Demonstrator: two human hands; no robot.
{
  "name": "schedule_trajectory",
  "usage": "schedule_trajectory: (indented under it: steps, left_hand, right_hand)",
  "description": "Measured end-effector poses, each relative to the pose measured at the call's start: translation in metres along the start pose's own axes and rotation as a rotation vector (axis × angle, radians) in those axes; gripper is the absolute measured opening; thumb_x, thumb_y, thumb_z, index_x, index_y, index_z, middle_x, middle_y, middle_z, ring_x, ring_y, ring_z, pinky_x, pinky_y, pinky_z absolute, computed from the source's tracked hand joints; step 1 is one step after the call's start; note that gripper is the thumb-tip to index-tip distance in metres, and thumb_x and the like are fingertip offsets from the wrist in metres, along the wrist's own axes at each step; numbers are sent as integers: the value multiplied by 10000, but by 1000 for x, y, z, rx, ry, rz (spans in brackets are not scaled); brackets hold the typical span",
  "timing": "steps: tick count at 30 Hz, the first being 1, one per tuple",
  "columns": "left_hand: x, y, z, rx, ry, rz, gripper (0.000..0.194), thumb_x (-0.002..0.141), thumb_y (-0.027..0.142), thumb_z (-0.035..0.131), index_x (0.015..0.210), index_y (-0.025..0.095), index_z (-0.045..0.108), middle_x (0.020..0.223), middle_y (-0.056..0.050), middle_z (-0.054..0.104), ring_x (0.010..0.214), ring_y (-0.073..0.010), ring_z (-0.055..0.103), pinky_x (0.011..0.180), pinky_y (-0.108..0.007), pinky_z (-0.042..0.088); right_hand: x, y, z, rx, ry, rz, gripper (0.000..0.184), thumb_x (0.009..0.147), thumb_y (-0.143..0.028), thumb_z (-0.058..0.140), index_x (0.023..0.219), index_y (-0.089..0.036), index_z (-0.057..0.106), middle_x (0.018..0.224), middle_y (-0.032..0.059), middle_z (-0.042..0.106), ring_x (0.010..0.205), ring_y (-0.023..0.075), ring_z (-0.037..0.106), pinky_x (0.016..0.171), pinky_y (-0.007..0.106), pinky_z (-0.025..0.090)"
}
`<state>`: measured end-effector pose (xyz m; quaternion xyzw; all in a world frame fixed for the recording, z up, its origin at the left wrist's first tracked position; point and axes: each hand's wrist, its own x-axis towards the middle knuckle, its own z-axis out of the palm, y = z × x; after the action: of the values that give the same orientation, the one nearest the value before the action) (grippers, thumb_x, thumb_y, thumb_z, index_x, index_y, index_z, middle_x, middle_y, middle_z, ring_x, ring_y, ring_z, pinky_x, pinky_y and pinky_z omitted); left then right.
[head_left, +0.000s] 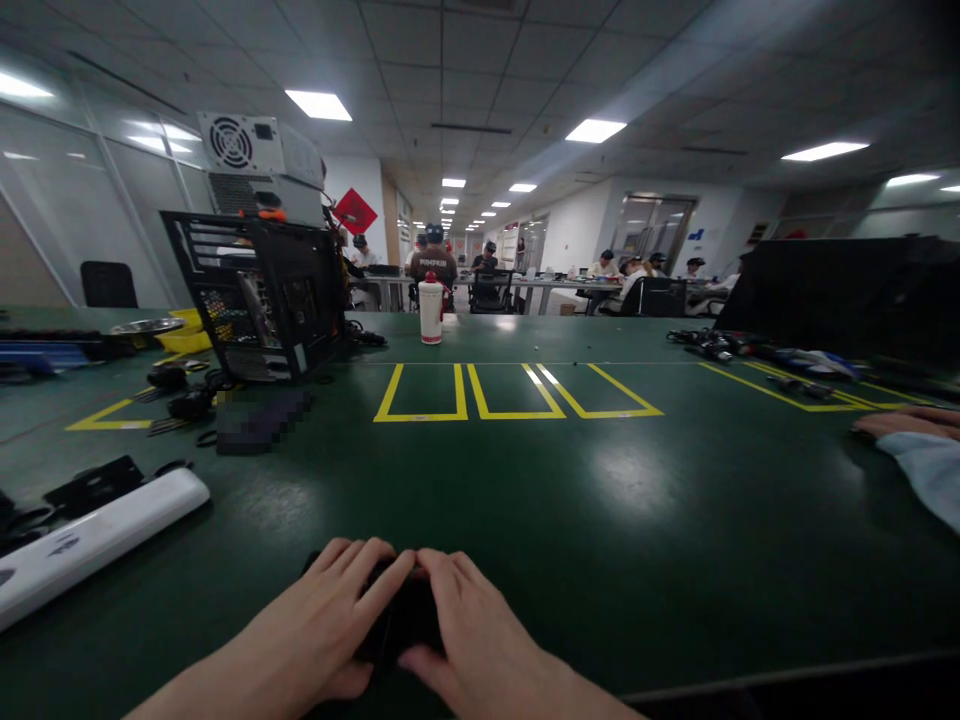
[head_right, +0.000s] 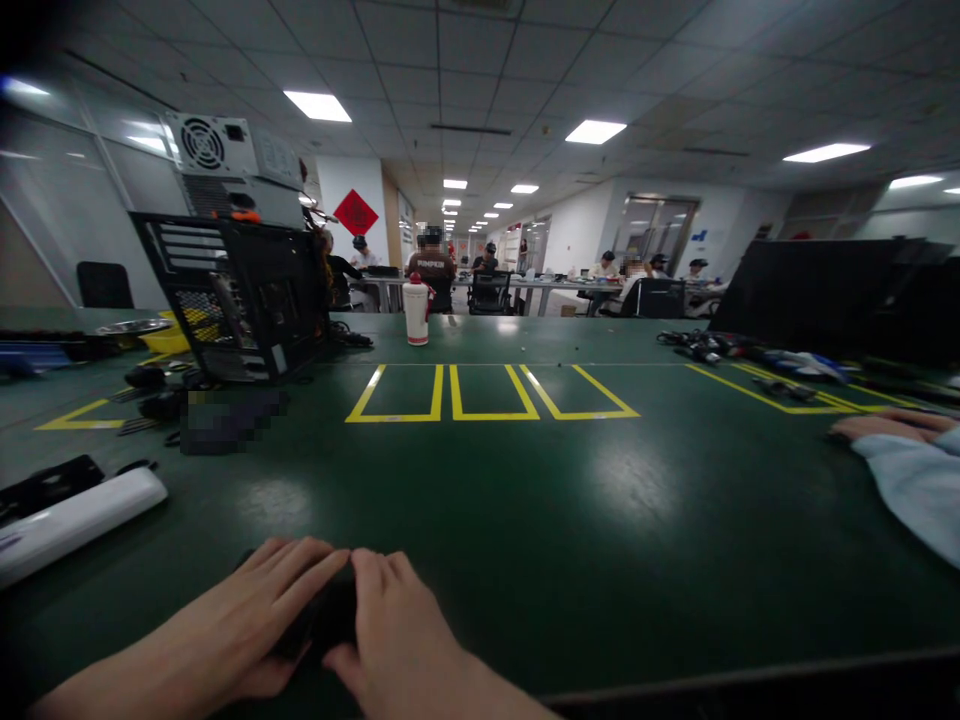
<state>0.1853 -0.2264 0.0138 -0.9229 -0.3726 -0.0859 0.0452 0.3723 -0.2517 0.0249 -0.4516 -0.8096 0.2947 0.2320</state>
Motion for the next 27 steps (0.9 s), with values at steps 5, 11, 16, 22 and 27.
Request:
schedule_trajectory:
  steps: [5, 11, 16, 22, 27]
  left_hand:
    - [-3, 5, -26, -8, -87, 76, 596, 571, 157, 574, 1120, 327, 417, 998, -25, 502, 827, -207, 502, 748, -327, 416]
    - [-12, 9, -8, -45, 43, 14, 449, 595, 218, 588, 1019, 339, 507, 973, -35, 483, 809, -204, 481, 728, -333, 417]
    - [-15, 7, 1, -185, 67, -66, 448, 605, 173, 596, 1023, 302, 499, 1044, -51, 451, 870, -213, 480, 752, -353, 434]
    - [-16, 4, 1, -396, 136, -164, 342, 686, 223, 552, 1012, 257, 456, 1067, -57, 435, 936, -197, 489, 795, -335, 453]
    - [-26, -6, -3, -343, 168, -298, 365, 701, 199, 461, 1060, 247, 414, 1096, -49, 433, 963, -183, 501, 831, -321, 447]
  right_hand:
    - [6, -4, 7, 201, 55, 49, 613, 532, -296, 729, 1058, -180, 436, 1010, 67, 546, 917, 217, 513, 810, 340, 417]
    - [6, -5, 15, 358, 83, 52, 600, 531, -232, 725, 1041, -245, 410, 981, 12, 572, 896, 187, 543, 777, 292, 426]
    - [4, -7, 20, 442, 79, 31, 580, 595, -172, 665, 1094, -276, 387, 1062, -7, 556, 977, 171, 532, 846, 280, 416]
    - [-3, 0, 24, 272, 131, -15, 650, 641, -217, 625, 1212, -254, 316, 1286, 57, 373, 1137, 215, 417, 954, 357, 360]
    - [-22, 23, 3, 31, 352, 74, 362, 751, -247, 501, 1104, -283, 430, 1254, 42, 395, 1125, 224, 429, 932, 397, 386]
